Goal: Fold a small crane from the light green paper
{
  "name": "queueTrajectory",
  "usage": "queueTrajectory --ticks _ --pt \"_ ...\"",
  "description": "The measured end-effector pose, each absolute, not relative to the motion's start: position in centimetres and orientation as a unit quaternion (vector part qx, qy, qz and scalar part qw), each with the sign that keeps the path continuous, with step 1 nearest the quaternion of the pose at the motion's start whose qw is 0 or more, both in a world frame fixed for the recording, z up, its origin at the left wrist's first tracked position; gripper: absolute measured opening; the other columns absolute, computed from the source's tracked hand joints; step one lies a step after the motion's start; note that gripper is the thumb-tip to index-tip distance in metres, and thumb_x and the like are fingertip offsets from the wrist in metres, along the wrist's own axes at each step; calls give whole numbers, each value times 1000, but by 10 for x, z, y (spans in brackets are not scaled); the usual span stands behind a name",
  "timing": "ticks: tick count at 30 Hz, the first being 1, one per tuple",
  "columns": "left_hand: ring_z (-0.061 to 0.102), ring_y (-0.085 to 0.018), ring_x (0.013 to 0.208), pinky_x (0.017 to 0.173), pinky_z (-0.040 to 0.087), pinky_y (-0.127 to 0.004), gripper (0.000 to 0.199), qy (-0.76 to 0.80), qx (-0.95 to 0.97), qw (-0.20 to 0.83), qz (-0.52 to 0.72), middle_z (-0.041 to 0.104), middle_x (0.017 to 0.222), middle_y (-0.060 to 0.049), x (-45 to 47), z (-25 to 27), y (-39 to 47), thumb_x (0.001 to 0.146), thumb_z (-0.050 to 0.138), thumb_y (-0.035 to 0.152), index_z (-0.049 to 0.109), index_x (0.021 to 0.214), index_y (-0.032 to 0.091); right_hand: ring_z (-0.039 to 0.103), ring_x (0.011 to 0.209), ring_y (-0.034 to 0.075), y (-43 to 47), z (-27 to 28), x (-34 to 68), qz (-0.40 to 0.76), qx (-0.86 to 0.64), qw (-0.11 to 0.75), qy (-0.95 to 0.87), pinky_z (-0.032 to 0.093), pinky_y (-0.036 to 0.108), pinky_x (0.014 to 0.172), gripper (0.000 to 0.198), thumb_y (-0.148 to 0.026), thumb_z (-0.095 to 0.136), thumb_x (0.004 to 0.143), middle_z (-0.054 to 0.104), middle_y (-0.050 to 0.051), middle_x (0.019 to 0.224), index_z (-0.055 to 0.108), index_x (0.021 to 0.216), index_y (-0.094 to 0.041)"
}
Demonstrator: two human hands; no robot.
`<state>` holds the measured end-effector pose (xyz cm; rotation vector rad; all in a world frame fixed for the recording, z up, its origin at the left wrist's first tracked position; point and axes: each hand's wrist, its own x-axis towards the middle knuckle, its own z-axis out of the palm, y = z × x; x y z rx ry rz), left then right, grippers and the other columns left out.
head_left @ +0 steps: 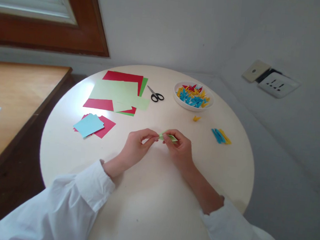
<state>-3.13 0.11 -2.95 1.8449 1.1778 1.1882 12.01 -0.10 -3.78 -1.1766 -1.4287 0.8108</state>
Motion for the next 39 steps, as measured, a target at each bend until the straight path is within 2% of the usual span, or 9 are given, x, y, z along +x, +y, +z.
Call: queueTrajectory --ticks 5,11,19,23,27,30,34,39 --pt "65 -12 67 62 49 -21 9 434 709 296 470 70 74 -1 -31 -30 0 80 55 13 63 78 17 61 72 14 -3 -34 118 310 -484 544 -611 50 24 61 14 -30 59 79 66 3 77 61 73 -18" --pt "67 -13 71 60 50 -20 5 431 721 268 473 70 77 -2 -31 -26 -3 81 58 15 62 82 17 62 70 13 -6 -32 118 282 -487 567 -602 51 23 62 8 -25 62 77 65 1 73 61 73 -18" --pt "66 -12 66 59 51 -20 2 417 723 252 490 70 76 0 -30 -23 -4 80 60 16 61 81 18 61 70 12 -9 -29 118 248 -482 574 -614 52 23 61 5 -23 61 78 65 1 75 61 75 -19" --pt "68 -14 72 62 53 -21 3 421 694 306 497 71 80 -1 -30 -25 -5 79 61 18 61 83 18 62 72 13 -10 -27 119 231 -484 570 -623 52 23 61 5 -23 60 79 65 1 77 60 75 -20" --pt "69 -17 77 68 55 -24 14 439 625 427 485 72 81 -4 -29 -22 -5 76 65 24 62 87 16 62 74 13 -10 -26 120 227 -485 581 -614 52 24 60 4 -22 60 79 65 1 78 61 76 -20" --pt "69 -18 75 67 55 -25 18 431 600 505 447 72 79 -6 -29 -17 -4 77 63 29 65 87 14 62 74 13 -10 -25 121 229 -485 584 -609 52 24 59 4 -23 60 79 65 1 78 61 76 -20" --pt "67 -17 68 61 53 -25 20 434 619 510 411 71 73 -6 -29 -13 -4 81 59 31 69 79 14 62 73 13 -11 -24 121 239 -478 585 -610 52 24 59 5 -23 60 79 65 1 78 61 75 -20" --pt "66 -16 64 59 52 -26 21 430 629 483 431 71 69 -5 -28 -17 -5 83 57 32 69 78 15 62 73 14 -11 -25 121 236 -479 579 -616 53 26 61 6 -24 60 79 65 2 77 61 75 -21"
